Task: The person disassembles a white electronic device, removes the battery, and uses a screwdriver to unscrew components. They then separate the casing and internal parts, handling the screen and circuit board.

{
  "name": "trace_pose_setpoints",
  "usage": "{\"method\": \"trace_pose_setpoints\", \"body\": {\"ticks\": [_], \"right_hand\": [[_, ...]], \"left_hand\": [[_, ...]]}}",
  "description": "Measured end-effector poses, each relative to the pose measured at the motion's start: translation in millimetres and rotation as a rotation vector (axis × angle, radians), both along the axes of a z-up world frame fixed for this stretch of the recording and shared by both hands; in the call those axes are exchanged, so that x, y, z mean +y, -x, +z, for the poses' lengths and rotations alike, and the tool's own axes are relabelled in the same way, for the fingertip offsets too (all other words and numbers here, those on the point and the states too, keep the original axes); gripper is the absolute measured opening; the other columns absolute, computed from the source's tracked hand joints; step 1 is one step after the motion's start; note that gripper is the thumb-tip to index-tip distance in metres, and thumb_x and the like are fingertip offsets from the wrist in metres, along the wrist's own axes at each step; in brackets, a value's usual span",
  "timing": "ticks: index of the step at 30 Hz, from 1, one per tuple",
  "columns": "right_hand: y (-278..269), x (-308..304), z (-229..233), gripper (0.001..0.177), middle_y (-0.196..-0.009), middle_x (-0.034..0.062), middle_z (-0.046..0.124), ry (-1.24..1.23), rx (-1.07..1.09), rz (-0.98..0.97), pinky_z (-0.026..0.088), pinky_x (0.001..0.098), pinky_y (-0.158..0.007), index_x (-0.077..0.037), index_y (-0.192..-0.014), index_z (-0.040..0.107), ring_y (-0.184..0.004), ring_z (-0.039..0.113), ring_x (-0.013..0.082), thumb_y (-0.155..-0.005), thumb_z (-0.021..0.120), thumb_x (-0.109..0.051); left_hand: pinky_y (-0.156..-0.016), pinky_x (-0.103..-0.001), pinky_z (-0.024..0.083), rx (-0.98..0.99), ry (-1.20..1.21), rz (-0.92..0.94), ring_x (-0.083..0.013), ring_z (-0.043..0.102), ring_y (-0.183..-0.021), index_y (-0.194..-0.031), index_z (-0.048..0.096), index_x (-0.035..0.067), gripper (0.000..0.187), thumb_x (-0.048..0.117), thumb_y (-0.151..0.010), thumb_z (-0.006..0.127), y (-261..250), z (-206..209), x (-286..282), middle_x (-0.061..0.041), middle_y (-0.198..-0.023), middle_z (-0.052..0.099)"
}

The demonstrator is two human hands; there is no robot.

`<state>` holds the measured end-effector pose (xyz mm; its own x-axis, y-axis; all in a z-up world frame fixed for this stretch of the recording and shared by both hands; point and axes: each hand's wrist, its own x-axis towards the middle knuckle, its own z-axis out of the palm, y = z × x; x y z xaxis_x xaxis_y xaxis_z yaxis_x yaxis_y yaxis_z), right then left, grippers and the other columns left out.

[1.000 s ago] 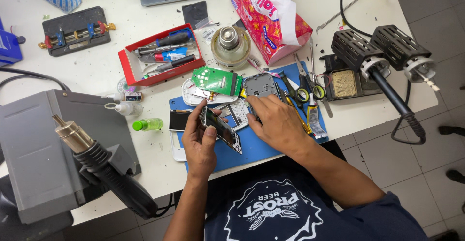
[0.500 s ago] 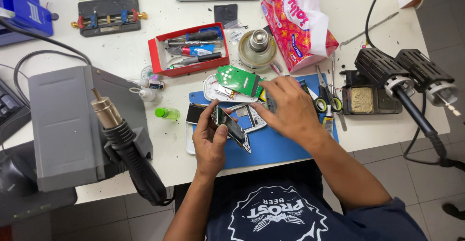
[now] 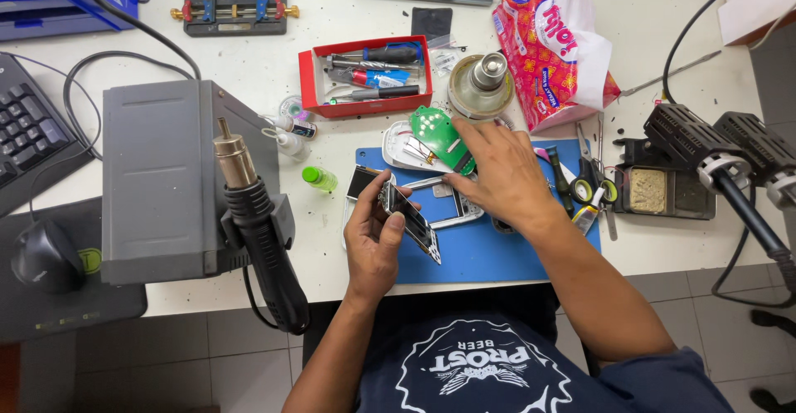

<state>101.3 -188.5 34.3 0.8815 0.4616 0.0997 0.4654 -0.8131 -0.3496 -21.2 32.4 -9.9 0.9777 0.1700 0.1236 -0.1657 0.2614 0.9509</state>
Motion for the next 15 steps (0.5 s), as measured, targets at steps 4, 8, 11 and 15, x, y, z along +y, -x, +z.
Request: {"method": "trace_pose_setpoints", "body": {"ticks": [4,8,11,15], "right_hand": [[-4.5,-5.9,3.5,0.08,-0.13,0.0184,0.078,-0.112,0.024,-0.008,0.051,0.0552,-0.107,-0.01,-0.155,0.069,-0.123,0.075,0.0408,-0.086,0.092,-0.044],[-5.2,-14.3,7.6,0.067,-0.132,0.0193,0.079,-0.219,0.099,-0.007,0.052,0.0567,-0.105,-0.01,-0.148,0.075,-0.124,0.075,0.0431,-0.089,0.091,-0.038],[-6.4,-20.1,1.1,0.06,-0.133,0.017,0.078,-0.246,0.095,-0.002,0.053,0.0548,-0.102,-0.012,-0.143,0.079,-0.124,0.075,0.0421,-0.091,0.092,-0.039],[-0.2,-19.8,3.0,0.056,-0.134,0.0154,0.078,-0.298,0.118,-0.027,0.055,0.0538,-0.103,-0.013,-0.141,0.082,-0.124,0.076,0.0418,-0.092,0.093,-0.038]], "left_hand": [[-0.097,-0.042,0.07,-0.003,-0.006,0.009,-0.0307,0.078,-0.113,-0.163,0.051,-0.006,0.073,0.035,-0.105,0.071,1.9,2.6,1.5,-0.027,-0.133,0.073],[-0.097,-0.043,0.069,-0.007,-0.01,0.014,-0.0311,0.078,-0.113,-0.163,0.051,-0.006,0.072,0.035,-0.105,0.07,3.0,2.5,3.5,-0.027,-0.133,0.073],[-0.098,-0.044,0.069,-0.004,-0.016,0.021,-0.0313,0.078,-0.113,-0.163,0.051,-0.006,0.073,0.035,-0.105,0.07,3.2,3.1,5.0,-0.027,-0.133,0.073],[-0.097,-0.043,0.069,-0.004,-0.028,0.022,-0.0312,0.079,-0.114,-0.163,0.051,-0.006,0.072,0.034,-0.106,0.069,2.8,2.7,6.3,-0.026,-0.133,0.073]]}}
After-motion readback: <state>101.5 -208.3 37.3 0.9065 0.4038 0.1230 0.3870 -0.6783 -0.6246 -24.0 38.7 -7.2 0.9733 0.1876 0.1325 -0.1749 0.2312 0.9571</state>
